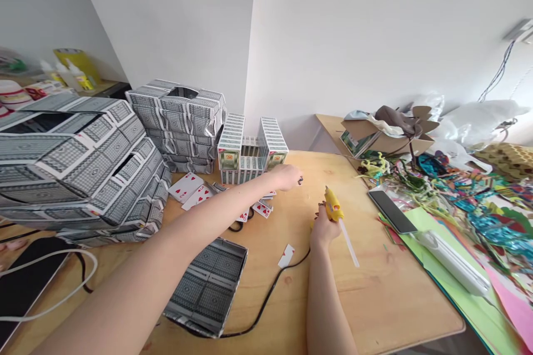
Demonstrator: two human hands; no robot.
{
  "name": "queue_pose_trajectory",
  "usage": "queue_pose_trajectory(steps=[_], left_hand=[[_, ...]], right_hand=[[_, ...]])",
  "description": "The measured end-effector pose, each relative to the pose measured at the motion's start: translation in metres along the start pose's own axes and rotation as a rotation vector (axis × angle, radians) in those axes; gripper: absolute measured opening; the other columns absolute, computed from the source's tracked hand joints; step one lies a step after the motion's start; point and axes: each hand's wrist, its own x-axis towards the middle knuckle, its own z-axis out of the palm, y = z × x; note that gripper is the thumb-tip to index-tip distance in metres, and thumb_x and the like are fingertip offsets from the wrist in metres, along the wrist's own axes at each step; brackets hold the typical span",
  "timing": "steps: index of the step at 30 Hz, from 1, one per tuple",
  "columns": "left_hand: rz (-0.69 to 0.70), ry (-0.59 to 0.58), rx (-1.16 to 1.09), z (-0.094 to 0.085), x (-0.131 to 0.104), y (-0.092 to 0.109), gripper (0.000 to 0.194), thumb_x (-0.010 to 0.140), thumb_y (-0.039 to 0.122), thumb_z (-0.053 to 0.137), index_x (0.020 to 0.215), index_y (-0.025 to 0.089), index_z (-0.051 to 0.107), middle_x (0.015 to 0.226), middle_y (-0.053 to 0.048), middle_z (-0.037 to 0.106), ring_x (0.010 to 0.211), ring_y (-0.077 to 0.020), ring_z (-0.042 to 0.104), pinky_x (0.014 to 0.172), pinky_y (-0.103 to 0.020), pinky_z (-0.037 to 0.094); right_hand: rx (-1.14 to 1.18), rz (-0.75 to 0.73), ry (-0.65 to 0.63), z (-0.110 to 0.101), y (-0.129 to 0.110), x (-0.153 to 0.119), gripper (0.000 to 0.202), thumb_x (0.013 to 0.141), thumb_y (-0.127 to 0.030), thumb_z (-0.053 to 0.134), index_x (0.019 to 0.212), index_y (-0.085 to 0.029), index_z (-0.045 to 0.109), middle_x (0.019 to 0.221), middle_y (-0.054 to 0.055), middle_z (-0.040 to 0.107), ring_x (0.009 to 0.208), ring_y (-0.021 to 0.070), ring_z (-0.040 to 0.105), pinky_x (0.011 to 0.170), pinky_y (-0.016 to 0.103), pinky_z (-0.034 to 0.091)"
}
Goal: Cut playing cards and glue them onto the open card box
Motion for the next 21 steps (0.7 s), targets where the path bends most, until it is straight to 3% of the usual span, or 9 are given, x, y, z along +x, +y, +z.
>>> queue_pose_trajectory(steps=[10,15,21], left_hand=[[-0.008,0.073,-0.112,0.014,-0.005,-0.009,0.026,0.078,0.032,0.044,0.077,0.021,0.067,0.084,-0.005,0.067,0.071,-0.0170,0.060,0.057,-0.024,0.040],[0.056,0.137,-0.202,0.010,-0.004,-0.007,0.021,0.071,0.022,0.054,0.086,0.027,0.068,0.104,0.002,0.063,0.084,-0.0135,0.058,0.065,-0.021,0.041],[0.021,0.198,-0.267,0.003,-0.007,-0.008,0.027,0.077,0.035,0.048,0.074,0.019,0.070,0.087,-0.004,0.065,0.075,-0.0160,0.058,0.065,-0.025,0.042]], right_hand=[[-0.008,-0.032,-0.035,0.002,0.002,0.000,0.036,0.066,-0.035,0.052,0.094,-0.015,0.063,0.089,0.008,0.064,0.066,0.0173,0.058,0.051,0.026,0.045],[-0.011,-0.023,-0.028,0.002,0.002,0.001,0.036,0.065,-0.035,0.053,0.093,-0.015,0.063,0.087,0.007,0.064,0.061,0.0152,0.056,0.049,0.025,0.044],[-0.012,-0.079,-0.063,0.001,0.002,-0.001,0.037,0.067,-0.035,0.051,0.096,-0.014,0.061,0.086,0.007,0.063,0.060,0.0149,0.056,0.047,0.024,0.042]])
